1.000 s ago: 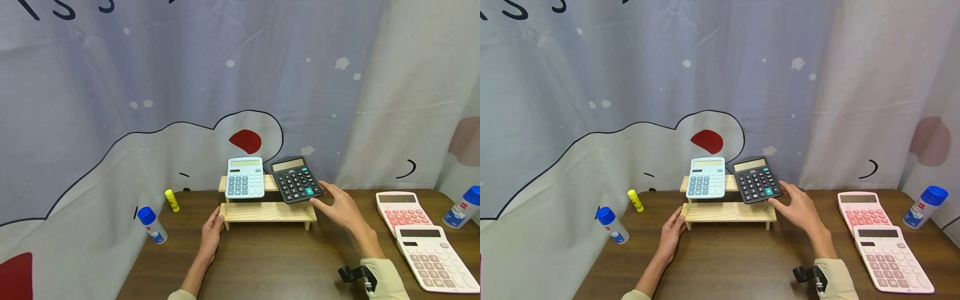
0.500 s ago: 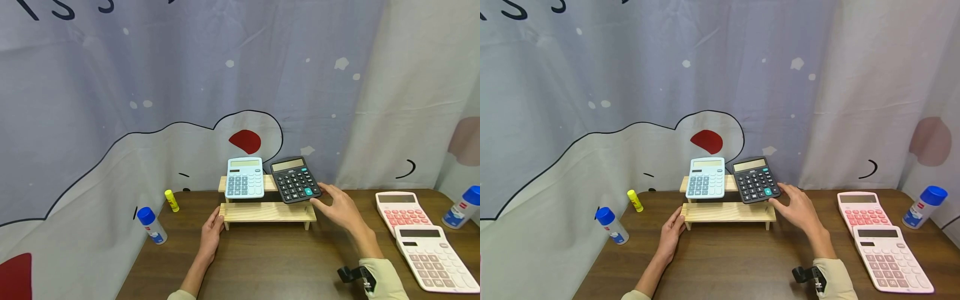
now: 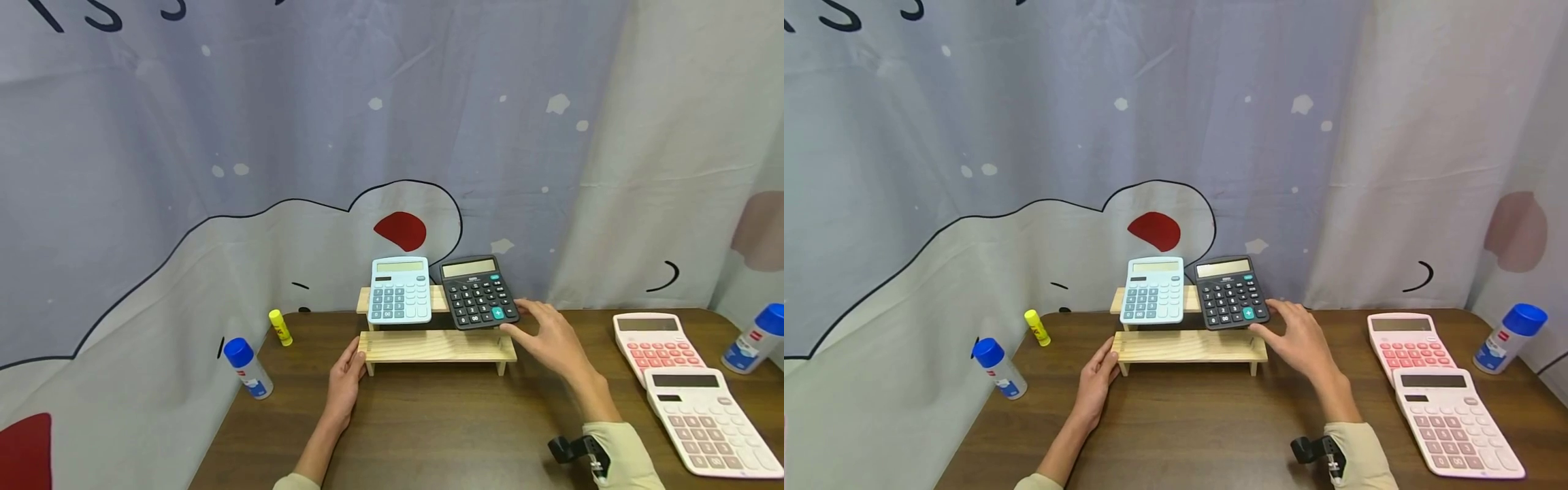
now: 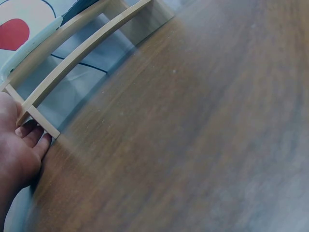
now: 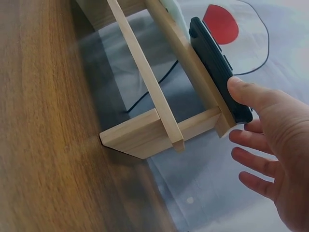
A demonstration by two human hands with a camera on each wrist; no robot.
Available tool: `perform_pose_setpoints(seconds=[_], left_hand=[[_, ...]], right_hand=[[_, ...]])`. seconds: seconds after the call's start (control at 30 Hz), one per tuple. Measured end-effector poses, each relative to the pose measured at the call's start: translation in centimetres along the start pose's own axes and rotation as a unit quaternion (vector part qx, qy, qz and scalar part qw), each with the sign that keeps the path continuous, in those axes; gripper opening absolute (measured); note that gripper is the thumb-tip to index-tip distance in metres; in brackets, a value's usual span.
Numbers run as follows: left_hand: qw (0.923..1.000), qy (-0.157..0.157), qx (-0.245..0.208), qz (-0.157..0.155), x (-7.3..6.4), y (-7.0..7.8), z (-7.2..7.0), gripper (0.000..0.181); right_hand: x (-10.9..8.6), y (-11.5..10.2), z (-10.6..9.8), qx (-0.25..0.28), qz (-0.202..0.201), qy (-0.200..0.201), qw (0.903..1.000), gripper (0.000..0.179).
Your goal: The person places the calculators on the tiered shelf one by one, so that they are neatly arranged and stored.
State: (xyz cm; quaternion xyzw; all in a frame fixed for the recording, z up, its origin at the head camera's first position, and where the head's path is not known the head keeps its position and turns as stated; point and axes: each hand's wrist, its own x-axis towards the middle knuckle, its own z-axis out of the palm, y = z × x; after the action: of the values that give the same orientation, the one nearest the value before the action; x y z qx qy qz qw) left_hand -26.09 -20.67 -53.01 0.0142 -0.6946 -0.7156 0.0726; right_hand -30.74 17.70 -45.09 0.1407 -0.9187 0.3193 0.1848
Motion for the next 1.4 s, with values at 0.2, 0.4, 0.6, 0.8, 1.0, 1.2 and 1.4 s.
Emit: perform_pose_setpoints(seconds=[0.2,0.4,0.6,0.8,1.0,1.2,1.4], left_hand=[[1.0000,-0.003,0.001,-0.001,0.13,0.11,0.07,0.057],[1.0000,-0.007,0.007,0.001,0.20,-0.03,0.20,0.058],[1.0000,-0.006,0.007,-0.003,0.08,-0.29,0.04,0.057],[0.9999,0.002,0.014,-0.007,0.05,-0.24,-0.21,0.057],[0.9999,-0.003,0.016,0.000,0.18,-0.10,-0.20,0.058],[0.9999,-0.005,0.011,-0.001,0.27,-0.08,-0.10,0.059],[1.0000,-0.005,0.005,0.000,0.22,-0.14,-0.03,0.058]], right_hand=[[0.03,-0.25,0.27,-0.014,-0.020,0.032,0.9992,0.061],[-0.18,0.00,0.21,-0.020,-0.022,0.040,0.9988,0.060],[-0.39,0.25,0.08,0.003,-0.023,0.019,0.9995,0.063],[-0.10,-0.11,0.39,0.007,-0.038,0.000,0.9993,0.065],[-0.07,-0.19,0.29,0.002,-0.048,0.014,0.9987,0.058],[-0.10,-0.33,0.48,0.000,-0.052,0.023,0.9984,0.057],[-0.05,-0.57,0.77,0.004,-0.058,0.031,0.9978,0.058]])
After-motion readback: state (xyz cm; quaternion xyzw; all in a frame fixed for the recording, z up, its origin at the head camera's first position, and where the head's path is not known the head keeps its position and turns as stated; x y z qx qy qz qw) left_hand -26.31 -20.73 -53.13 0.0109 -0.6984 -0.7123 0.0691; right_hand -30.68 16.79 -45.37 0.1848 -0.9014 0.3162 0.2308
